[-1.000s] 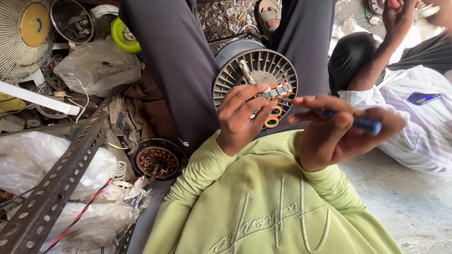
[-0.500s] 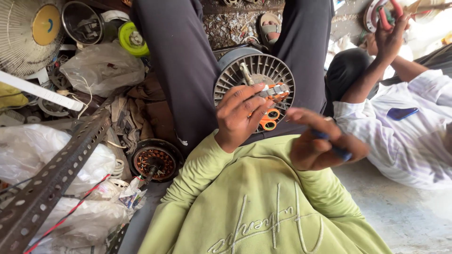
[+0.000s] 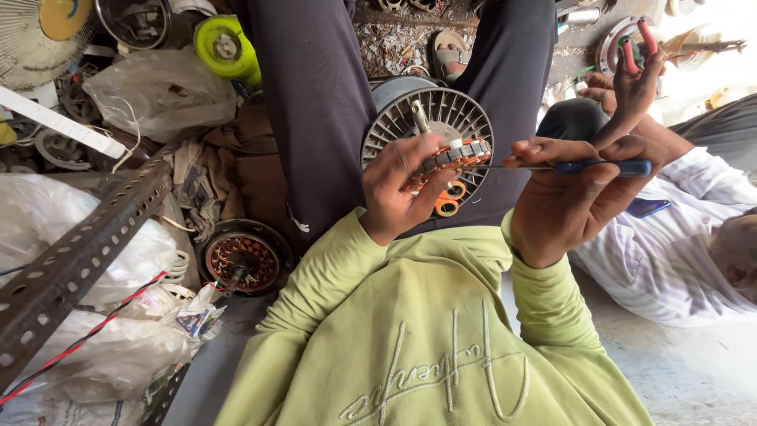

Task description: Replacing or repairing wires and components in a ceiling fan motor stator.

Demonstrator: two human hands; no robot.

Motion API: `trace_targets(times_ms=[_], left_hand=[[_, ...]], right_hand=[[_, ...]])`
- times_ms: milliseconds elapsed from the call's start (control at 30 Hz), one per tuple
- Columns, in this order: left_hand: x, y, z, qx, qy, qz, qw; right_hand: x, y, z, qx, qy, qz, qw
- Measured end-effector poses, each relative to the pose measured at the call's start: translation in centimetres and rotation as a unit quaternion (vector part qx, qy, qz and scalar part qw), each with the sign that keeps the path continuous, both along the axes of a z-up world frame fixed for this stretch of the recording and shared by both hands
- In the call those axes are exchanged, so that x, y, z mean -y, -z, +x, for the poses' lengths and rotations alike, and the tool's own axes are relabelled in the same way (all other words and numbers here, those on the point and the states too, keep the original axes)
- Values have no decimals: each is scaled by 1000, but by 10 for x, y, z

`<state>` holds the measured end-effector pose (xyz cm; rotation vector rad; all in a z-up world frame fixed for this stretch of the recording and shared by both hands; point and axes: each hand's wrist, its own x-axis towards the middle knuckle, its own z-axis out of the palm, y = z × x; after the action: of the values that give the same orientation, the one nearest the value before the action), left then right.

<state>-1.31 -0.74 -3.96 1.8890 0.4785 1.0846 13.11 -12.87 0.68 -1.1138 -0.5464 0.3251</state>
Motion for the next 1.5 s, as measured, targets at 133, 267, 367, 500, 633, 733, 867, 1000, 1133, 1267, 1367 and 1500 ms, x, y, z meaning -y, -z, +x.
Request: trace_targets(times_ms=[133,267,367,500,633,733,867,1000,1133,1267,1367,1500], left_hand=[[-4,-17,2,-20,23,-156,987],[-2,-27,1,-18,42,-212,976],[4,-25,-1,-6,45,-228,973],[9,-19,0,-10,5,-158,987],[9,-12,2,-4,-5,-99,995],[11,-10,3,1,-10,-86,996],[15,-3,2,0,-14,-85,996],[14,-5,1,4,-6,-86,996],[12,-9,1,3,6,-89,996],[11,-9,1,3,8,-100,995],[8,-13,1,6,10,-102,995],[8,-16,1,8,16,-105,994]], right_hand=[[10,13,7,24,-10,-9,1000],[6,6,9,5,-24,-20,1000],[-2,-4,11,12,-43,-32,998],[-24,-26,10,69,-98,-47,992],[-39,-42,9,147,-127,-91,977],[-42,-53,6,173,-139,-130,966],[-45,-65,2,201,-153,-167,953],[-47,-72,-1,239,-173,-224,929],[-48,-72,-3,282,-180,-251,909],[-29,-55,4,337,-165,-242,895],[-27,-50,1,394,-116,-230,882],[-31,-56,-1,261,-136,-166,941]])
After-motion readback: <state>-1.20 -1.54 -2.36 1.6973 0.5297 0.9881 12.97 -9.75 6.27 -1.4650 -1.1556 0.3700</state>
